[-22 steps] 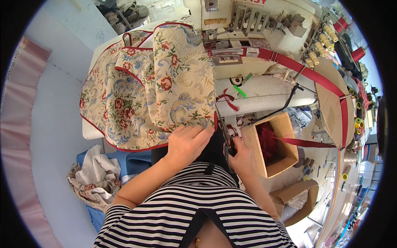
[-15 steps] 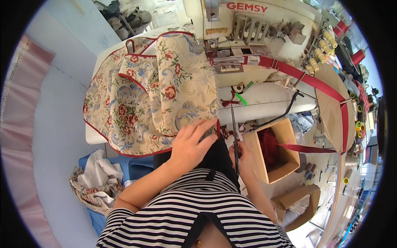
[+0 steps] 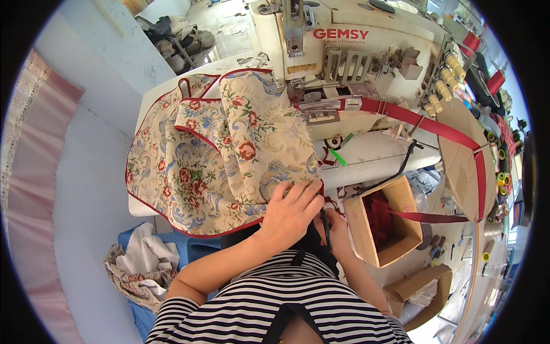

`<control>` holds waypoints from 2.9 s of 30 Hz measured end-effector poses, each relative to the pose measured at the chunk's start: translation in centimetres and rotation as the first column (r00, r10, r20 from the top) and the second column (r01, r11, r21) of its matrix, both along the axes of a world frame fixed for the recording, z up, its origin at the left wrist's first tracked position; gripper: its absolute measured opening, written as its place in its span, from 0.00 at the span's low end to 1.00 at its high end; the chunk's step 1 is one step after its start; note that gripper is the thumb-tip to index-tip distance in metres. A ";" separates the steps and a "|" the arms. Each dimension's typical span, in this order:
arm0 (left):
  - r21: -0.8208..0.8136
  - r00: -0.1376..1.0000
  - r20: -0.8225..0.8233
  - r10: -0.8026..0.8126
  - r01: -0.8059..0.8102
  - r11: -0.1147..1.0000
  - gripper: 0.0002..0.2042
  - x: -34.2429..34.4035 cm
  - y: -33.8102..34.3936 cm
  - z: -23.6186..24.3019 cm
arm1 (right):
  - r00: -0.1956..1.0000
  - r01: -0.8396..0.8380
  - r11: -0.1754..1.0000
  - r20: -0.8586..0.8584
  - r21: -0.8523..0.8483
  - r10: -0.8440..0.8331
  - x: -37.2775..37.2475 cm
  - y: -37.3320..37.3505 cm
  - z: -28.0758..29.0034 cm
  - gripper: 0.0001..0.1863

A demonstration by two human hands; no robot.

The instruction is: The person sews a floral-patterned fabric piece using a GEMSY overlock sewing machine, aligning edges and feeding the material through the machine. They trim excess threads with scissors and handle a white fabric piece, continuing to sew and trim along the edges.

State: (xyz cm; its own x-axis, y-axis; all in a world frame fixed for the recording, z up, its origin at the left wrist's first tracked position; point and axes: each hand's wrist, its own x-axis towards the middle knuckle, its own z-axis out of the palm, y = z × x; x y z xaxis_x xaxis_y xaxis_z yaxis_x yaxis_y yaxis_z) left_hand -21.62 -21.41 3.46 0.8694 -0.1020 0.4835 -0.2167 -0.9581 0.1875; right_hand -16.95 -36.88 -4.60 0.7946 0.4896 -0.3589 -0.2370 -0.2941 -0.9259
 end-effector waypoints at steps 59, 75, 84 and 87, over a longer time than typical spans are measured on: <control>0.242 0.939 0.316 0.134 -0.217 0.946 0.11 7.4 7.2 -0.6 | 0.965 0.013 0.993 0.260 -0.121 0.019 -0.7 -3.6 -3.3 0.09; -0.414 0.937 0.224 0.267 -0.157 0.897 0.06 5.6 9.4 0.4 | 0.467 0.147 0.852 0.795 -0.503 0.389 8.9 1.2 5.6 0.17; -0.219 0.933 0.166 0.318 -0.280 0.935 0.12 15.1 16.4 -0.8 | 0.528 -0.005 0.805 0.682 -0.594 0.506 6.9 5.7 8.5 0.16; -0.106 0.931 0.113 0.348 -0.337 0.936 0.16 15.9 16.6 -0.9 | 0.572 -0.054 0.818 0.653 -0.573 0.496 7.4 6.2 8.7 0.16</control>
